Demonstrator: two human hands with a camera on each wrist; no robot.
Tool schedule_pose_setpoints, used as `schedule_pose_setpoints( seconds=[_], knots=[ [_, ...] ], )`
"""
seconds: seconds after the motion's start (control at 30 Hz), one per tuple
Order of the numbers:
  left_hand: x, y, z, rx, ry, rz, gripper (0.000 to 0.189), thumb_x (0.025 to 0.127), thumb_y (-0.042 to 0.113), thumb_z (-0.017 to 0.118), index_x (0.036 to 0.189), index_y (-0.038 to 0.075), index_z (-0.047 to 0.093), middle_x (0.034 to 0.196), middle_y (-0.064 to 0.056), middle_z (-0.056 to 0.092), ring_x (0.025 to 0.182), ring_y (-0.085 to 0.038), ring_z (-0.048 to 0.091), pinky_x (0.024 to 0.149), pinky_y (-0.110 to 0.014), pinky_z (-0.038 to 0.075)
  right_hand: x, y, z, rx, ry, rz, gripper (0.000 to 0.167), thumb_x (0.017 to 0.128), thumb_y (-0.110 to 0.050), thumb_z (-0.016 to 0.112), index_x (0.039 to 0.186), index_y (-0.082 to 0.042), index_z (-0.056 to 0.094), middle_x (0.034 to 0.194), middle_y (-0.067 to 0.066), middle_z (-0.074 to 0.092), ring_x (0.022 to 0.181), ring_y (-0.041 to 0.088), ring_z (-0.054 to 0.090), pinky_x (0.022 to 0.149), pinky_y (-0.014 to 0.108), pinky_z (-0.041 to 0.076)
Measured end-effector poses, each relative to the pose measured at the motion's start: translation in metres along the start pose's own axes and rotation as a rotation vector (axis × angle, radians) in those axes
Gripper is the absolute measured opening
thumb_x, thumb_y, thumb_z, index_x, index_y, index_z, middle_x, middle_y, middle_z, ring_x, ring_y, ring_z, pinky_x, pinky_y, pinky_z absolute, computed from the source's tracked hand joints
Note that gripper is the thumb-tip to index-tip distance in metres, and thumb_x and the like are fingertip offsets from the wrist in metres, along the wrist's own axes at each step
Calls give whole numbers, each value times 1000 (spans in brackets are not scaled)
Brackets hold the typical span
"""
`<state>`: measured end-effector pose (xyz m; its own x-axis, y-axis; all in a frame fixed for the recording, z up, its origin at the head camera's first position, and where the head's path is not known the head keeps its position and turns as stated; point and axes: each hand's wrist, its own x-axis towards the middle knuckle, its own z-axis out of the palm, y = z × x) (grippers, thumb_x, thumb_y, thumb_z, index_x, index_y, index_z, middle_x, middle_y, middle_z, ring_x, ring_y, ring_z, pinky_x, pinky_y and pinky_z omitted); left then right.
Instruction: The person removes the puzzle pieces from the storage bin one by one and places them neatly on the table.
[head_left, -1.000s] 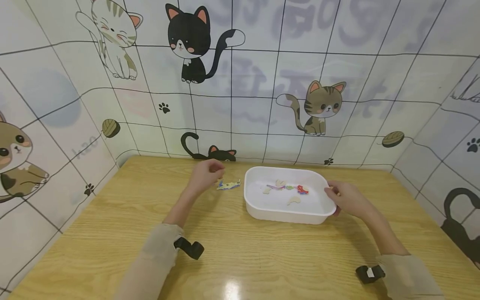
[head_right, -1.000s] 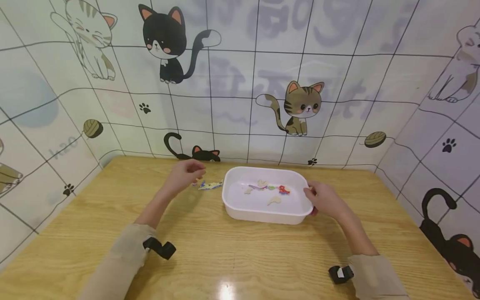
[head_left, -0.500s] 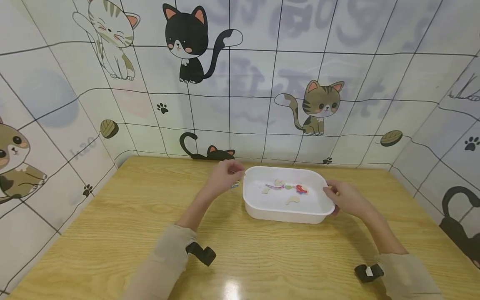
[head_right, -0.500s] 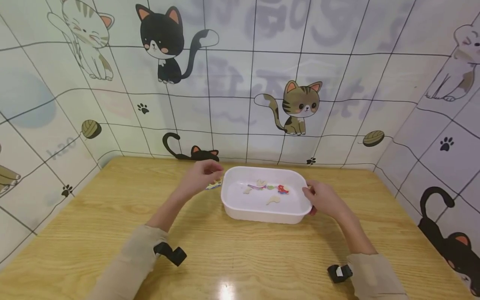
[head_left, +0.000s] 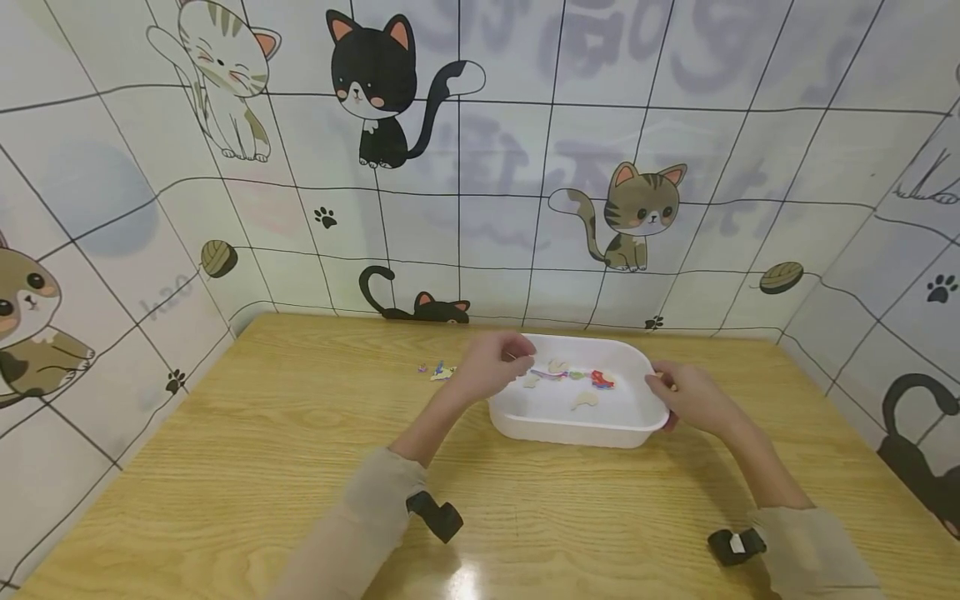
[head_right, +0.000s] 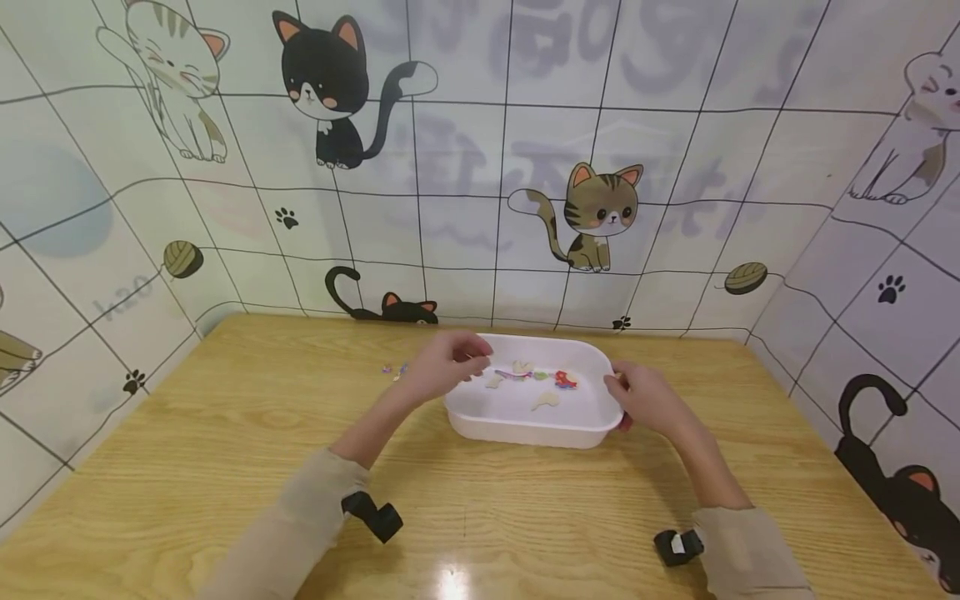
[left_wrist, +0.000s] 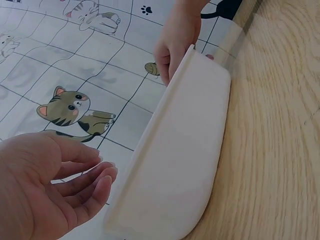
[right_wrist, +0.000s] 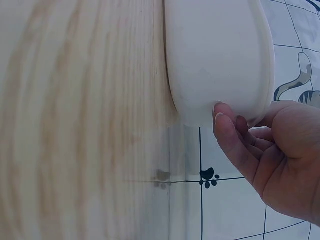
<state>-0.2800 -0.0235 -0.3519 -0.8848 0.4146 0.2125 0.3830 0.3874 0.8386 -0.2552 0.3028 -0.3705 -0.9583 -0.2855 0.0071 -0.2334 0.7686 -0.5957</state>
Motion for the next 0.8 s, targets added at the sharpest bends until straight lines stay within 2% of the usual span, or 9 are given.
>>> schedule_pose_setpoints(
  seconds=[0.3,0.5,0.63,0.8],
  knots=[
    [12,-1,22,2,-65,4,18,96,6,66,110,-4,69,96,-8,70,81,-14,67,69,-23,52,1,2,1,-3,2,0,47,104,-7,51,138,22,38,91,20,67,54,20,65,53,39,57],
    [22,-4,39,0,-88,-34,16,93,6,68,107,-2,70,88,-4,69,74,-10,66,63,-21,48,1,2,1,-2,4,-1,47,104,-7,52,138,22,38,91,20,67,54,20,65,53,39,57],
    [28,-4,49,28,-109,-66,14,93,9,70,105,2,70,87,-2,69,74,-10,65,64,-22,49,2,3,0,-5,4,-3,47,104,-8,52,138,22,39,89,19,66,53,20,65,54,39,57],
    [36,-6,61,98,-135,-77,17,91,9,72,107,2,71,92,-4,70,80,-11,63,71,-21,49,2,5,1,-12,8,-1,46,104,-8,52,138,20,40,87,15,66,53,19,64,53,38,57]
  ],
)
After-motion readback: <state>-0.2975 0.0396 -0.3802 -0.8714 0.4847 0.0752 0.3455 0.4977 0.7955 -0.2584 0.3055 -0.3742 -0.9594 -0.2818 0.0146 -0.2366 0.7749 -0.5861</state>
